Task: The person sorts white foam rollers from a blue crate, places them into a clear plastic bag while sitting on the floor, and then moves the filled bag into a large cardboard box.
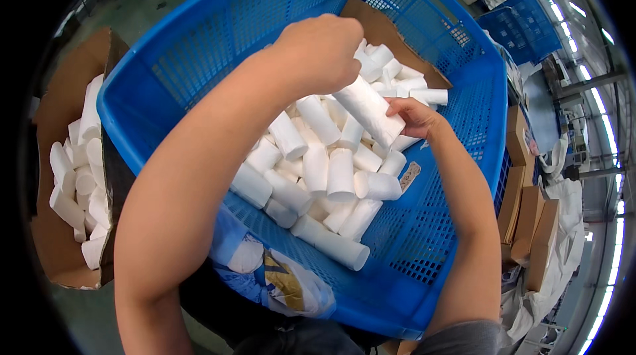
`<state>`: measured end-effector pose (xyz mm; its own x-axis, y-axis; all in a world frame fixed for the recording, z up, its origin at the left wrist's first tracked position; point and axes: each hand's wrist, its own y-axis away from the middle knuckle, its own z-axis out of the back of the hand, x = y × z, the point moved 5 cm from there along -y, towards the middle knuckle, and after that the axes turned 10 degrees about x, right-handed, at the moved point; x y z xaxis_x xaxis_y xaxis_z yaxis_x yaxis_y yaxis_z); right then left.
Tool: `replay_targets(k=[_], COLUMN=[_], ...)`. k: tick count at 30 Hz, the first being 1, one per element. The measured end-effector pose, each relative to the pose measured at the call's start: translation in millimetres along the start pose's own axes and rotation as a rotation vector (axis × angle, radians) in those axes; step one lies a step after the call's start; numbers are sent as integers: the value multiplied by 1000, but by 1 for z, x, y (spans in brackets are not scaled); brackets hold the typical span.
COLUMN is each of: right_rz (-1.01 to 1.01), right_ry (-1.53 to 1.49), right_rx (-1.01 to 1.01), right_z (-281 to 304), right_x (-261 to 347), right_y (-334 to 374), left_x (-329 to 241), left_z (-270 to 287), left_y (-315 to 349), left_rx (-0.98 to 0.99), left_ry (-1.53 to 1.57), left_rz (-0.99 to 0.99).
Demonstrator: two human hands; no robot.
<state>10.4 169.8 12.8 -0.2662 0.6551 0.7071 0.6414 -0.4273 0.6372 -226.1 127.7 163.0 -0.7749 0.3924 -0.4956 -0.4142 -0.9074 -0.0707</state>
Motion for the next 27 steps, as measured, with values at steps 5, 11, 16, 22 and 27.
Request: replay_targets(k=[5,11,16,22,27], right_rz=[44,186,579,218,-230], right_ry=[131,232,204,774,1003], right_rx=[143,204,217,-1007,-1286], right_z=[-20,-45,-62,158,94], right_x=[17,50,123,38,-77], right_y=[-4,9,6,-31,-73], left_x=[24,14,27,3,17], left_z=[-6,-21,17,41,39], left_y=[-9,-15,-13,1,-2], left_rx=[138,109,-165,-368,-392], left_ry=[91,168,527,493,430], left_rz=[112,47,37,71,122])
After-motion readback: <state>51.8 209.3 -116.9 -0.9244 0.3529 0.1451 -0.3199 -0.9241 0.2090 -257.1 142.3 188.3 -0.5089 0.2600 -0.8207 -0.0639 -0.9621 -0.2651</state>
